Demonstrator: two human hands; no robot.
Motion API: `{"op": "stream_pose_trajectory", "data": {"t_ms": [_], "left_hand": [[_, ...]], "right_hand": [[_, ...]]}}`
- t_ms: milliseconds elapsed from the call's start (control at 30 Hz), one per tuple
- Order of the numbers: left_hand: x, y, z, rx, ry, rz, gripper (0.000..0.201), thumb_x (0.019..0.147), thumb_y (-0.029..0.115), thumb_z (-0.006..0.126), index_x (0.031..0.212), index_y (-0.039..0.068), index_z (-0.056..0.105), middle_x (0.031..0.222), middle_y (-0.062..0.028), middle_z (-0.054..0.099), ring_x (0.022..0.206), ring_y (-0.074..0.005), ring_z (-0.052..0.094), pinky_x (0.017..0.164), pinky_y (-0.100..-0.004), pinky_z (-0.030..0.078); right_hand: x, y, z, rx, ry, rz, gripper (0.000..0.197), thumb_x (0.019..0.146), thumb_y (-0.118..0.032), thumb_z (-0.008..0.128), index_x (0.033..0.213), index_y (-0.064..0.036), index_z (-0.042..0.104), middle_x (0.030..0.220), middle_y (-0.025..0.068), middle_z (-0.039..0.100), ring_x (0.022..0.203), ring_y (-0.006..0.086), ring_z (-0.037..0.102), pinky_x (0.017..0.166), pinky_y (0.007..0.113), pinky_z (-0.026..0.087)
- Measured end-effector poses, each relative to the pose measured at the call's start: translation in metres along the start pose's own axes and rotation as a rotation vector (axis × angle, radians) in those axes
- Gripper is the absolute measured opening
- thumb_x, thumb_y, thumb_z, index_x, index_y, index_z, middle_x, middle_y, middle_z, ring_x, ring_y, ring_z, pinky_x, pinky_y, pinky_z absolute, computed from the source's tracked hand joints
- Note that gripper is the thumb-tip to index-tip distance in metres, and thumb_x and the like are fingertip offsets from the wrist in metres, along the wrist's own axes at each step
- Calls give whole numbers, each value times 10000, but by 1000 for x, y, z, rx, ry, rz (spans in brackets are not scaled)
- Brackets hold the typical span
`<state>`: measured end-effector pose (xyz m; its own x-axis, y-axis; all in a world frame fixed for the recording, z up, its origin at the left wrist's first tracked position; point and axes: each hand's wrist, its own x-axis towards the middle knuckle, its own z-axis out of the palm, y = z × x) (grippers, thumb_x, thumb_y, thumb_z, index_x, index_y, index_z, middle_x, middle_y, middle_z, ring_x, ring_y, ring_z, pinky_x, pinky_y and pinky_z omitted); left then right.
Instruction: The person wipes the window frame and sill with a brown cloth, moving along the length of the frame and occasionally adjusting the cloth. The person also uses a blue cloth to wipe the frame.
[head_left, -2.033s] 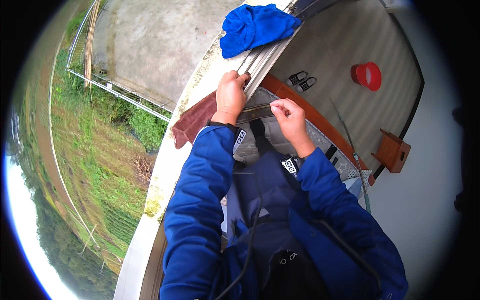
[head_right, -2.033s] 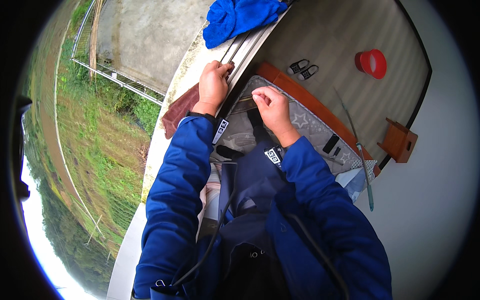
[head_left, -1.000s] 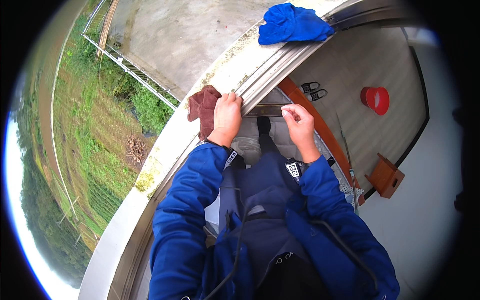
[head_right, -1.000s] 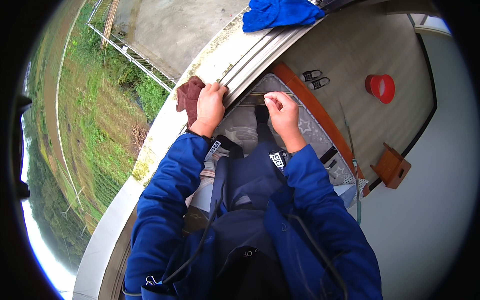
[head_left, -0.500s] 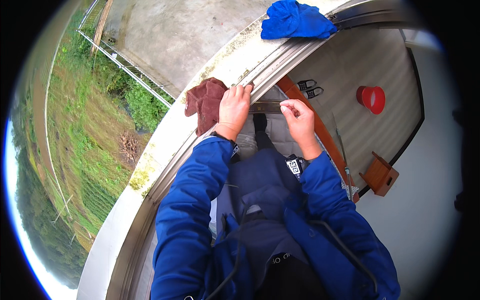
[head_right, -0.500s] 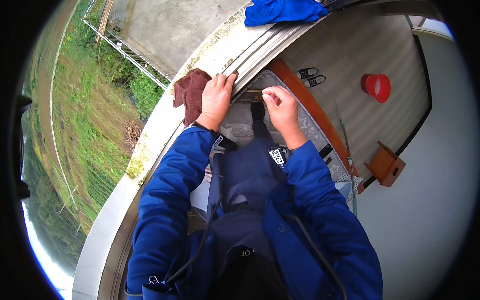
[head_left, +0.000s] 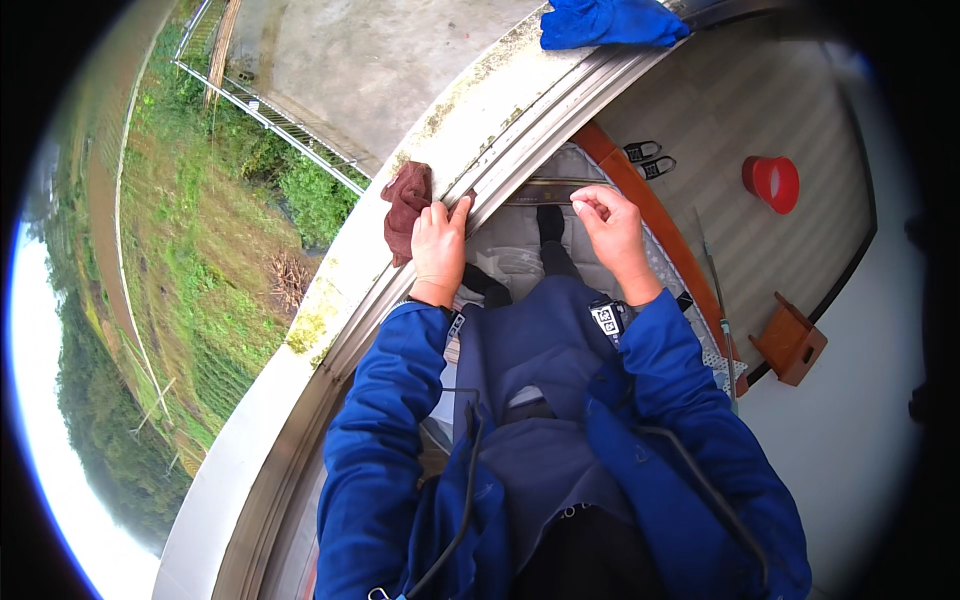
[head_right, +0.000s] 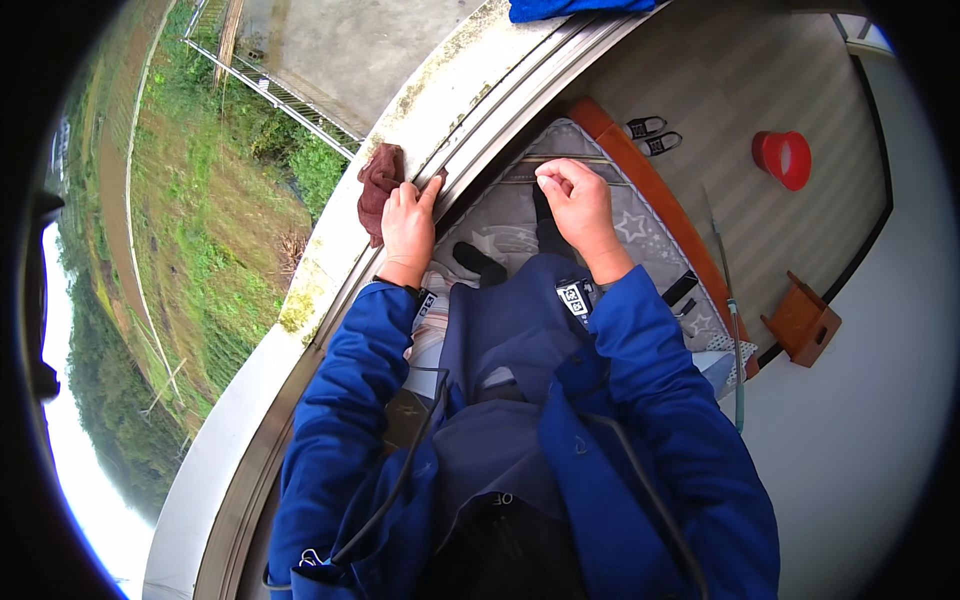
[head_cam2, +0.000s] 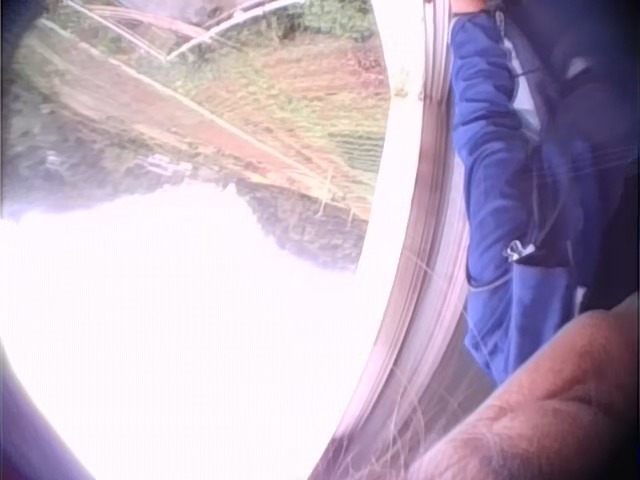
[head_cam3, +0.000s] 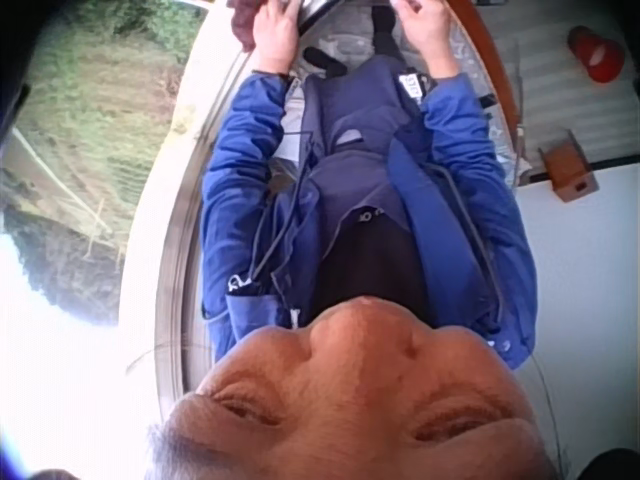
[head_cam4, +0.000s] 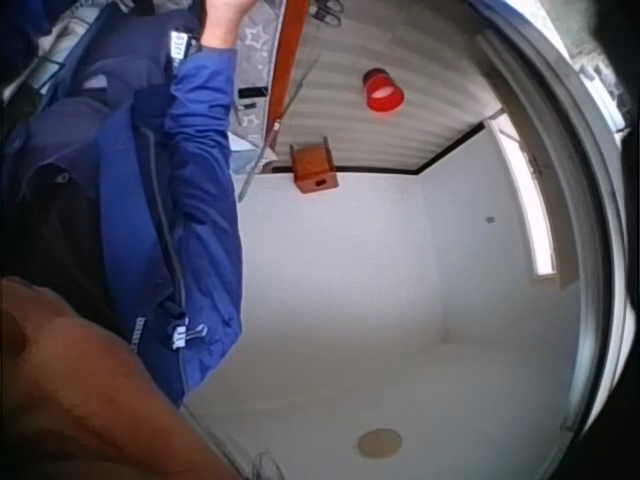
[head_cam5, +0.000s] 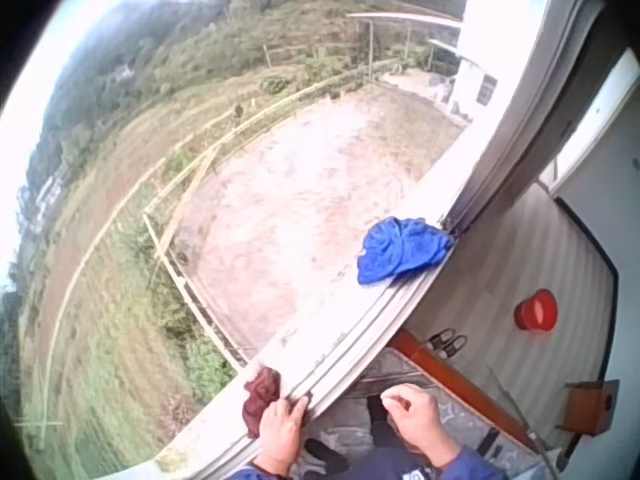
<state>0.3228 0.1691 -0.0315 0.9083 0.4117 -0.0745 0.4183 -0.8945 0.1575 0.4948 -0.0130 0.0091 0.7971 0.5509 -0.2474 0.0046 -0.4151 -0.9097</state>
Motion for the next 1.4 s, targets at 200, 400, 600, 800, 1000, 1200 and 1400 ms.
{"op": "stream_pose_trajectory", "data": {"t_ms": [200,400,600,800,1000,1200,1400], "left_hand": [[-9,-9,1,-74,17,-63,396,727,44,576,1082,194,666,787,-66,482,782,-249,523,718,-355,448],[-14,-17,-1,-159,49,-114,269,730,48,590,927,183,712,746,-77,498,753,-267,543,685,-374,459],[-17,-41,-21,-628,55,-366,100,808,52,623,865,82,700,805,-99,610,800,-265,597,720,-333,473],[-48,-77,-42,-954,18,-487,132,858,-11,572,929,28,676,864,-70,625,849,-171,579,824,-280,441],[-60,-88,-36,-1073,5,-577,118,880,23,583,965,20,665,920,-35,639,867,-127,563,824,-259,443],[-63,-118,-92,-1286,313,-660,137,914,31,558,1025,16,637,994,-18,622,887,-89,555,817,-228,451],[-62,-98,-109,-455,52,-177,119,813,-3,581,872,65,659,901,-92,605,847,-269,578,768,-335,462]], "right_hand": [[-6,-3,-1,8,-38,-1,79,790,-20,646,869,-18,644,746,41,605,605,102,519,573,240,439],[-7,-6,-4,37,-38,-19,86,785,-24,646,871,-19,640,752,57,610,628,119,551,593,245,458],[-6,-7,-10,7,-29,-28,84,793,-18,641,877,-15,643,767,44,618,633,100,547,597,235,454],[-5,-10,1,23,-67,-41,77,813,-11,639,890,-11,647,771,-3,604,644,46,506,596,203,426],[-8,-17,17,24,-99,-54,76,783,-36,642,859,-35,648,750,66,627,609,138,571,582,266,466],[-9,-21,20,-5,-116,-70,66,785,-53,640,849,-38,645,737,74,620,607,158,570,581,277,464],[-11,-25,25,-26,-134,-63,60,783,-55,640,841,-39,640,731,76,614,608,168,570,580,289,462]]}}
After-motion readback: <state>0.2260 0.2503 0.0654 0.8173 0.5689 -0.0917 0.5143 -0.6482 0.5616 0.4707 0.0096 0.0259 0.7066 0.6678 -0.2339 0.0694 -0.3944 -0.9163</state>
